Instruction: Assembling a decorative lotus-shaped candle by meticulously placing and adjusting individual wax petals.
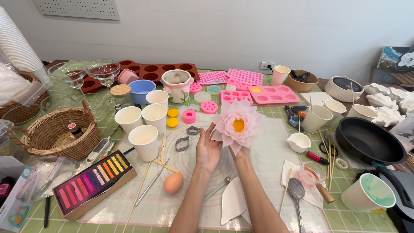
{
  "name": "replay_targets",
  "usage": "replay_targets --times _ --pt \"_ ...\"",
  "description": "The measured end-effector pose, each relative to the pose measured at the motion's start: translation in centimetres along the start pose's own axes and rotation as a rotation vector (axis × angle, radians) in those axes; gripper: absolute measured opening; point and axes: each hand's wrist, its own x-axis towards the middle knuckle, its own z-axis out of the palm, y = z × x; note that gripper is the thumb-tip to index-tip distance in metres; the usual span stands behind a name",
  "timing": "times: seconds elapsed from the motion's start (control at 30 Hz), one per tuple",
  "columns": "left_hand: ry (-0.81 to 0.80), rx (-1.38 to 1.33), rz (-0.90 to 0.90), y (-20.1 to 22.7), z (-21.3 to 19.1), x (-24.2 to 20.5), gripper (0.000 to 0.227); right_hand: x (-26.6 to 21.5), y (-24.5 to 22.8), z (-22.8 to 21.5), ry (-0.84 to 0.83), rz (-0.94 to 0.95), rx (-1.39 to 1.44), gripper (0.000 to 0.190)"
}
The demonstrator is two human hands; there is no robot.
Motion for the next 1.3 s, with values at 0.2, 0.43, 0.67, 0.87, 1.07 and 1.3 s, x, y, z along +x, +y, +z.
replay_targets --times 0.2,0.43,0.67,0.87,1.07,1.3 --pt "-0.001 0.004 -0.006 0.0 0.0 0.0 0.07 -0.2 0.5 0.8 -0.02 -0.003 -0.025 0.045" --pt "-0.041 0.0 -0.001 -0.1 0.2 0.1 0.084 -1.5 2.8 4.9 -0.092 -0.099 -0.404 0.05" --pt "-0.108 -0.126 -0.052 0.8 1.2 -0.5 0.108 -1.7 4.9 7.7 0.011 -0.158 -0.512 0.048" --pt "-0.149 -0.235 -0.091 2.2 3.1 -1.6 0.117 -2.3 4.7 9.9 0.049 -0.197 -0.792 0.052" --pt "-0.255 -0.185 -0.102 2.9 6.2 -3.3 0.116 -2.4 2.2 8.1 0.257 -0.224 -0.988 0.058" --pt "-0.213 -0.293 -0.13 2.9 5.4 -3.3 0.119 -3.9 2.2 11.4 0.152 -0.155 -1.03 0.049"
